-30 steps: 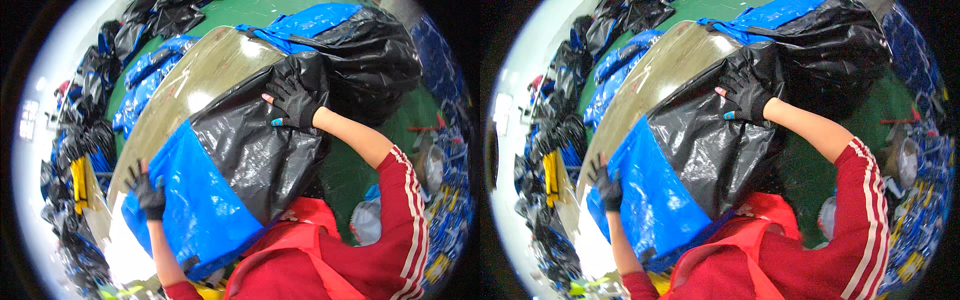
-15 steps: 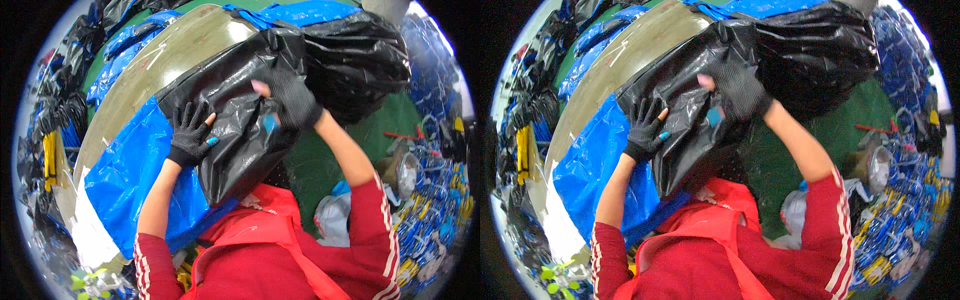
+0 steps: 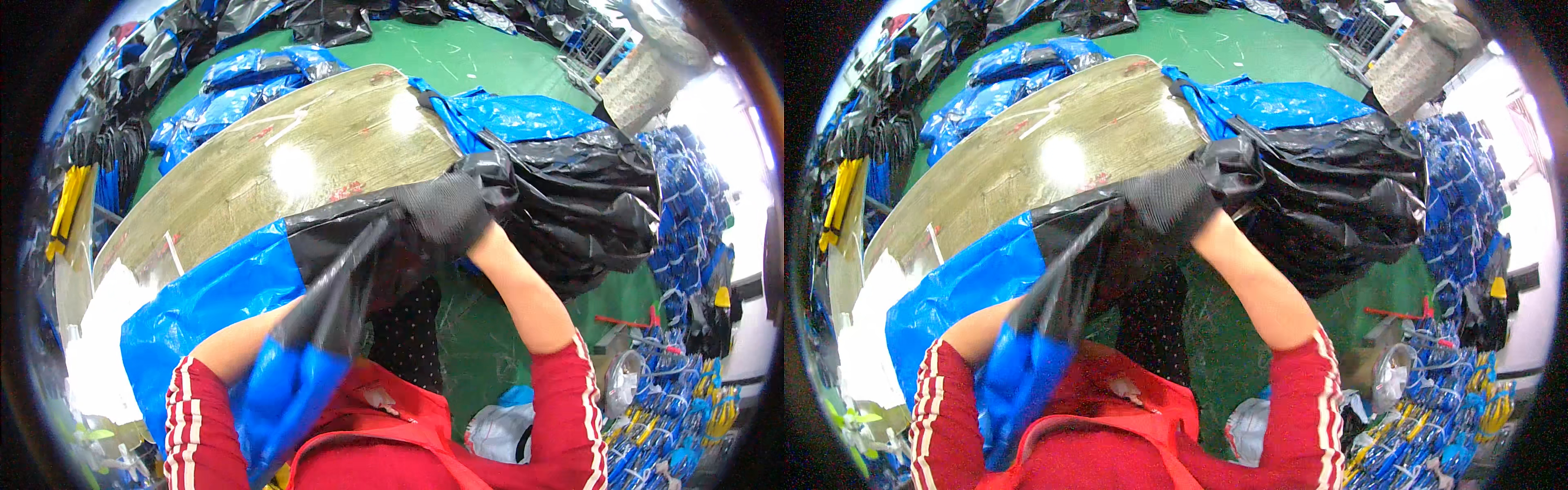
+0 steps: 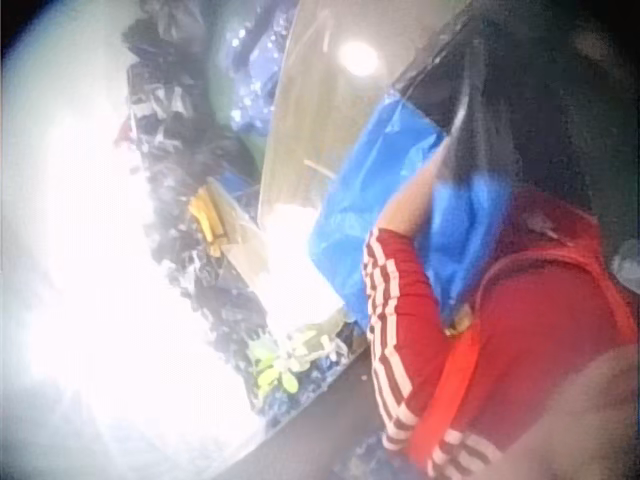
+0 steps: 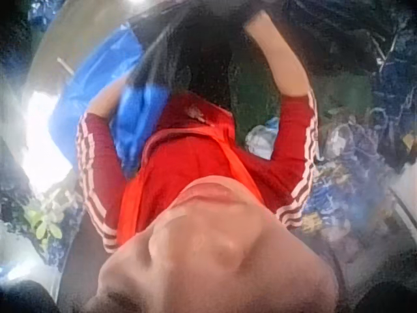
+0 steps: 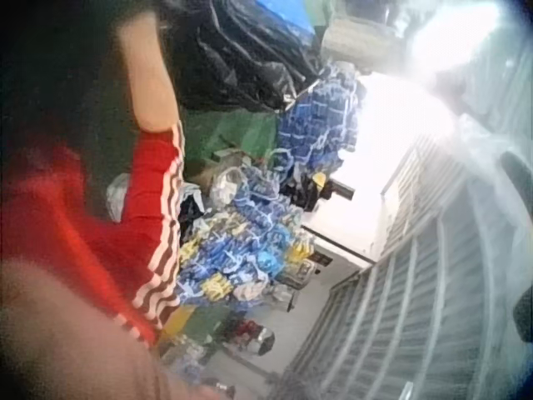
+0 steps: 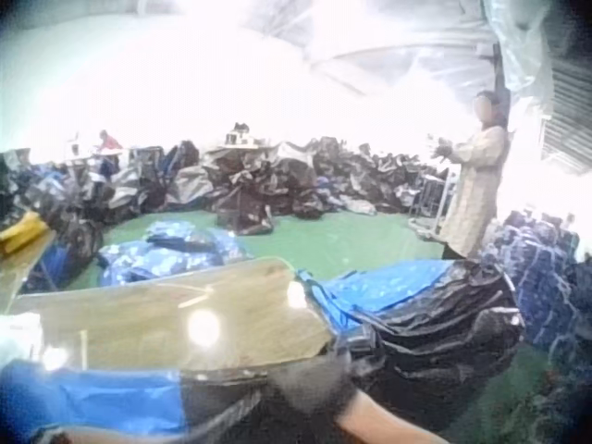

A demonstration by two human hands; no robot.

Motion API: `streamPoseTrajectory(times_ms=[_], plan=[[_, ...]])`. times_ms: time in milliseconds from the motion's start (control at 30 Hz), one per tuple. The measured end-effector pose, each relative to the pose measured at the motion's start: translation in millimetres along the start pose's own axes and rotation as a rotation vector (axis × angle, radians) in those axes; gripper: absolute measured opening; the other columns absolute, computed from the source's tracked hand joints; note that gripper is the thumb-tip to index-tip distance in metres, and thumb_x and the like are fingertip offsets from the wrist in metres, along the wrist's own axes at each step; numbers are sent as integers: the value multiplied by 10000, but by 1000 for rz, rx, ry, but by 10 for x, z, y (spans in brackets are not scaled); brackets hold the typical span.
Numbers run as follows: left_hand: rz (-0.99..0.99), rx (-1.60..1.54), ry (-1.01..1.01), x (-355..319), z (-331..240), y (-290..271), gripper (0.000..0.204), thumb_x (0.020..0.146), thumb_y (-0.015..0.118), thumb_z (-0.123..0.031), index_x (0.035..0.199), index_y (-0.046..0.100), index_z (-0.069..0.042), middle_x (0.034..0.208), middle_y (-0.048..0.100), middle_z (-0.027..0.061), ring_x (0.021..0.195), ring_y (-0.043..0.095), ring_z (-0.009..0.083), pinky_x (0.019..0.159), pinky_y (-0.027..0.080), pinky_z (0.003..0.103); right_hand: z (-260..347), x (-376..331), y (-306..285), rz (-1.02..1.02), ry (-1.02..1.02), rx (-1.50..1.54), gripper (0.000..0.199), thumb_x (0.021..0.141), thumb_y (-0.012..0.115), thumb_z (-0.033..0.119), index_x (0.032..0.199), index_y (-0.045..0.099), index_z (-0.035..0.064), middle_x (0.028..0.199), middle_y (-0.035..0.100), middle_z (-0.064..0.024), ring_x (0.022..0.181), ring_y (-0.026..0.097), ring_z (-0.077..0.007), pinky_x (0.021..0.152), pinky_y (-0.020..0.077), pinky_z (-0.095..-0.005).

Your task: The person repeatedly places blue and black plastic bags into clear plastic sleeves on a table, then folds and stacks the packaged items. The person handles the bags one at a time, aligning them within the sleeves and stacking the finished units.

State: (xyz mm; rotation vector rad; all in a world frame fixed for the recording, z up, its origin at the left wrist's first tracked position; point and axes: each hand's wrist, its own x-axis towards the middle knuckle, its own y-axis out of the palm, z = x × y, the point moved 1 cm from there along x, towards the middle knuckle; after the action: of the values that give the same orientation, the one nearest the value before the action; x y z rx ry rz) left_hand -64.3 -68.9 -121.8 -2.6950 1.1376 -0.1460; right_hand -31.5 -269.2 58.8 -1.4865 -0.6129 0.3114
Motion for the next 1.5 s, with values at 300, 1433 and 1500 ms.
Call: streamPoseTrajectory(times_ms=[300, 1433, 1500], plan=[[2, 879, 99, -311, -368, -474, 414, 952, 504, -287, 1295, 534, -59, 1352, 500, 212, 1256, 477, 337, 1045, 387, 419, -592, 483, 1193, 587, 300, 95, 628, 763, 559, 666, 1005, 719, 109, 1009, 690, -184, 945, 664, -370, 828, 520, -453], [-939, 1377, -335, -3051, -611, -1833, 513, 888, 591, -287, 1358, 505, -98, 1368, 507, 191, 1292, 443, 381, 1133, 198, 554, -125, 454, 878, 531, 433, -70, 546, 837, 565, 518, 1061, 694, 37, 1060, 671, -219, 992, 653, -377, 898, 490, -454], [-486, 1485, -305, -2600, -414, -1693, 668, 851, 573, -469, 1418, 433, -145, 1448, 402, 208, 1368, 326, 394, 1146, 112, 572, -34, 431, 680, 488, 453, -112, 559, 831, 570, 551, 1030, 701, 46, 1006, 683, -210, 951, 660, -374, 867, 494, -457]])
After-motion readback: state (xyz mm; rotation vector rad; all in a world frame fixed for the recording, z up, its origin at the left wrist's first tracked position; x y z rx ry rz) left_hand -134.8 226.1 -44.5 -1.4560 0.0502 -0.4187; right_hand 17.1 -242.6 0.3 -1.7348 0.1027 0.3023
